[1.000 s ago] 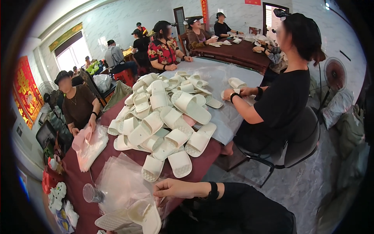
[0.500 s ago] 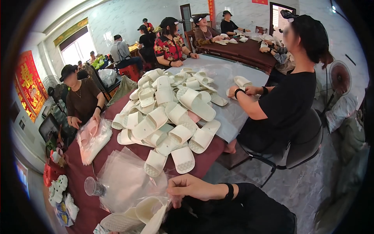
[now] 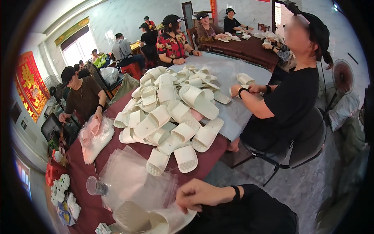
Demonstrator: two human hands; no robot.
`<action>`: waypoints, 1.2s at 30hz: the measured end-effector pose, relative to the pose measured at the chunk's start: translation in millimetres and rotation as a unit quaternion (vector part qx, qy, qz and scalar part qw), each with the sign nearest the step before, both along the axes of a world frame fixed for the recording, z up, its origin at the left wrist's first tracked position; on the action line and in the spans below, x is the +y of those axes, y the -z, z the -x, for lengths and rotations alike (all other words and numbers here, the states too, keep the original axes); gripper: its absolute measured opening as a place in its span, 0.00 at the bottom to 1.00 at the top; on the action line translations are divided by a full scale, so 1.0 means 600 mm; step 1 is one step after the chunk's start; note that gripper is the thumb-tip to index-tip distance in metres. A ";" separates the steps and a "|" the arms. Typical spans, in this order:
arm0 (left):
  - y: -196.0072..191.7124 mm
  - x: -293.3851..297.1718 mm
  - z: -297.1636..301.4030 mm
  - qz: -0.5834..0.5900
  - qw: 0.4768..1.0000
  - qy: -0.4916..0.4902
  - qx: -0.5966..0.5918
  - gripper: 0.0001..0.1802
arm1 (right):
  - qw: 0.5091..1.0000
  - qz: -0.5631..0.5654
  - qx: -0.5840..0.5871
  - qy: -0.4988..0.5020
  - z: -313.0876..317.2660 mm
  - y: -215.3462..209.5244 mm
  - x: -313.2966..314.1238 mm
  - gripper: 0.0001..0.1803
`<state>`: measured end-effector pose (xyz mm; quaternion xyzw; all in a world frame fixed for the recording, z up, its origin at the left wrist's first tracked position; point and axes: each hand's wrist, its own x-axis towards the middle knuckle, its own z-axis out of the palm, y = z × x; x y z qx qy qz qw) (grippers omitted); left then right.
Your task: Putting finished slippers into plastic bags and then into a larger sack.
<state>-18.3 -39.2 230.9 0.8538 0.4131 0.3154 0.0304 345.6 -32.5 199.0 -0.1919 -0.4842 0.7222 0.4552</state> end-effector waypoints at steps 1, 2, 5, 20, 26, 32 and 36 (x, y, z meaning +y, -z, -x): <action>-0.003 0.001 -0.004 0.329 0.923 -0.102 -0.172 0.06 | 0.999 0.054 -0.001 0.004 0.000 0.009 0.013 0.12; -0.006 0.009 -0.004 0.603 0.706 -0.191 -0.319 0.06 | 0.995 0.104 -0.001 0.007 0.000 0.014 0.028 0.12; 0.000 0.013 0.003 0.564 0.734 -0.267 -0.268 0.14 | 0.998 0.052 -0.032 0.019 0.003 0.009 0.013 0.14; 0.010 -0.018 0.009 0.300 0.936 -0.057 -0.172 0.12 | 0.985 0.070 -0.156 -0.004 -0.010 0.052 0.017 0.14; -0.019 -0.011 -0.057 0.440 0.692 -0.180 -0.543 0.04 | 0.980 0.038 -0.191 0.038 -0.015 0.084 0.030 0.16; 0.014 -0.017 -0.032 0.428 0.777 -0.041 -0.459 0.07 | 0.851 -0.277 -0.400 0.197 0.016 0.087 0.036 0.33; 0.006 -0.017 -0.059 0.495 0.797 -0.025 -0.345 0.09 | 0.749 -0.478 -0.441 0.126 0.090 0.118 0.028 0.61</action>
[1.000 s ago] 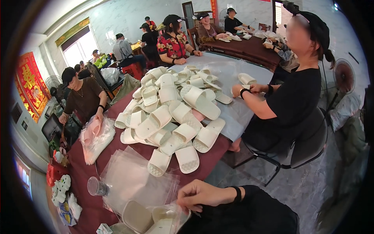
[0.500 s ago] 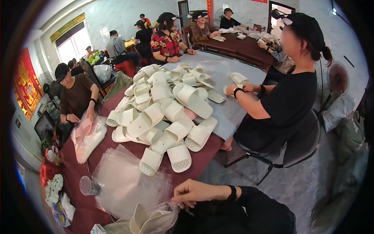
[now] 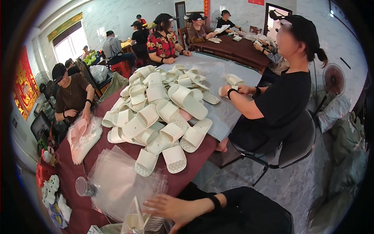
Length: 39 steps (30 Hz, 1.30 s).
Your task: Putting finished slippers into plastic bags and then into a larger sack.
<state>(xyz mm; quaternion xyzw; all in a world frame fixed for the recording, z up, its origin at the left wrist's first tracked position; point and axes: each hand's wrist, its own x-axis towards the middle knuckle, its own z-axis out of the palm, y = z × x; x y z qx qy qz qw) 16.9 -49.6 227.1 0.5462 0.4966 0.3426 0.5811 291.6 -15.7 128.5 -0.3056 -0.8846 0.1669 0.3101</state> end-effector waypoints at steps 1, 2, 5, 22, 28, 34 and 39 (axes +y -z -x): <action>0.000 -0.001 -0.006 -0.013 0.999 0.038 -0.016 0.09 | 1.000 -0.001 0.000 -0.001 0.010 0.002 -0.006 0.61; 0.000 0.004 -0.013 -0.026 0.996 0.077 -0.032 0.10 | 1.000 0.016 -0.018 0.012 0.019 -0.008 -0.012 0.57; 0.014 0.001 -0.004 -0.005 0.993 0.117 0.004 0.12 | 0.993 0.087 0.058 0.048 0.047 0.028 -0.013 0.50; 0.000 0.017 -0.043 -0.070 0.963 0.261 0.002 0.17 | 0.998 -0.007 0.003 -0.056 0.020 0.052 -0.003 0.56; 0.051 0.029 -0.035 -0.060 0.934 0.338 -0.101 0.08 | 0.992 0.047 -0.065 -0.095 -0.010 0.045 0.001 0.29; 0.066 -0.025 0.005 -0.033 0.975 0.201 -0.085 0.09 | 0.995 0.096 -0.004 -0.034 -0.037 0.010 0.008 0.25; 0.205 -0.084 0.070 -0.071 0.975 -0.024 0.210 0.16 | 0.931 0.318 0.173 0.048 -0.081 0.004 0.014 0.21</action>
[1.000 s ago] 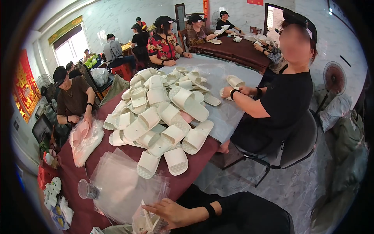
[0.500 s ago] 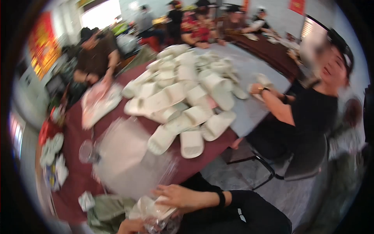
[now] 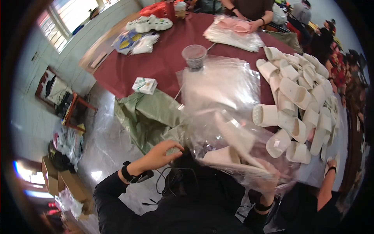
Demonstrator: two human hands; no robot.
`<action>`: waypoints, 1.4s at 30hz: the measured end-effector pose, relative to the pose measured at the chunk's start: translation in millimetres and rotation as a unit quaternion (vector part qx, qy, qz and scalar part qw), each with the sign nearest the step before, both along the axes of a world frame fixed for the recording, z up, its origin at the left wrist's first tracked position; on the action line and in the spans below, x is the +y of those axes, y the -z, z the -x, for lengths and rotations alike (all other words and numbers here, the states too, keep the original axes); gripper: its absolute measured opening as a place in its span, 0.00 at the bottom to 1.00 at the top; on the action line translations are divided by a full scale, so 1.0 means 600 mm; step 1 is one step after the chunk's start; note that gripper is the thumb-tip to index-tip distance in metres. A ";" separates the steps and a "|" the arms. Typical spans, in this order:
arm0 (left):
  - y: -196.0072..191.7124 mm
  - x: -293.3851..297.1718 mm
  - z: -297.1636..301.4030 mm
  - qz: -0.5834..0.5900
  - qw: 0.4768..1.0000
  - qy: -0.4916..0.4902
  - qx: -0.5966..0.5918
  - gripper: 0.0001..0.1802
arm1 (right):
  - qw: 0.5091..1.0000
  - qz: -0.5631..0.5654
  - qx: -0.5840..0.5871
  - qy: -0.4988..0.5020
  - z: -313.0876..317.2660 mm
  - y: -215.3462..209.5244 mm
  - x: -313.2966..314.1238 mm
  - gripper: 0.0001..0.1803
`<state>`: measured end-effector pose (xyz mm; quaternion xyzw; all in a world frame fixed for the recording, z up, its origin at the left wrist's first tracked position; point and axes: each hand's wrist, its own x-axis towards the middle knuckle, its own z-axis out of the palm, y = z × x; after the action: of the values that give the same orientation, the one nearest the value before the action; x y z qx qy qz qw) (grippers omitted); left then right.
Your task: Putting finished slippers into plastic bags and then into a larger sack.
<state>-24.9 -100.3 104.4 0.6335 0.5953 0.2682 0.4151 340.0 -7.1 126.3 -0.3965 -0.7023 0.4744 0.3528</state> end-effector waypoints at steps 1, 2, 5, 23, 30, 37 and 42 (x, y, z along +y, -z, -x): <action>0.033 -0.011 0.015 -0.059 0.991 -0.056 0.110 0.19 | 0.992 0.106 0.055 0.047 0.000 -0.010 -0.011 0.19; 0.053 -0.025 0.026 -0.053 0.990 -0.067 0.111 0.19 | 0.992 0.112 0.054 0.036 0.010 -0.005 -0.012 0.19; 0.118 -0.061 0.057 -0.034 0.971 -0.039 0.234 0.28 | 0.981 0.112 0.150 0.052 0.054 0.026 -0.008 0.20; 0.339 -0.072 0.237 0.200 0.878 0.023 0.434 0.14 | 0.992 -0.034 0.114 -0.049 0.277 0.126 0.033 0.23; 0.230 -0.124 0.143 -0.078 0.844 0.010 0.531 0.05 | 0.970 -0.184 0.102 -0.123 0.391 0.124 -0.001 0.24; 0.165 -0.147 0.108 -0.102 0.873 0.046 0.475 0.13 | 0.955 -0.218 -0.040 -0.199 0.431 0.168 -0.027 0.32; 0.107 -0.104 0.074 -0.137 0.904 0.023 0.405 0.14 | 0.894 -0.315 -0.145 -0.283 0.403 0.219 -0.013 0.31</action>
<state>-69.5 -162.5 39.9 0.7519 0.6546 0.0574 0.0532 98.3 -15.2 -5.2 -0.1133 -0.9410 0.2450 0.2043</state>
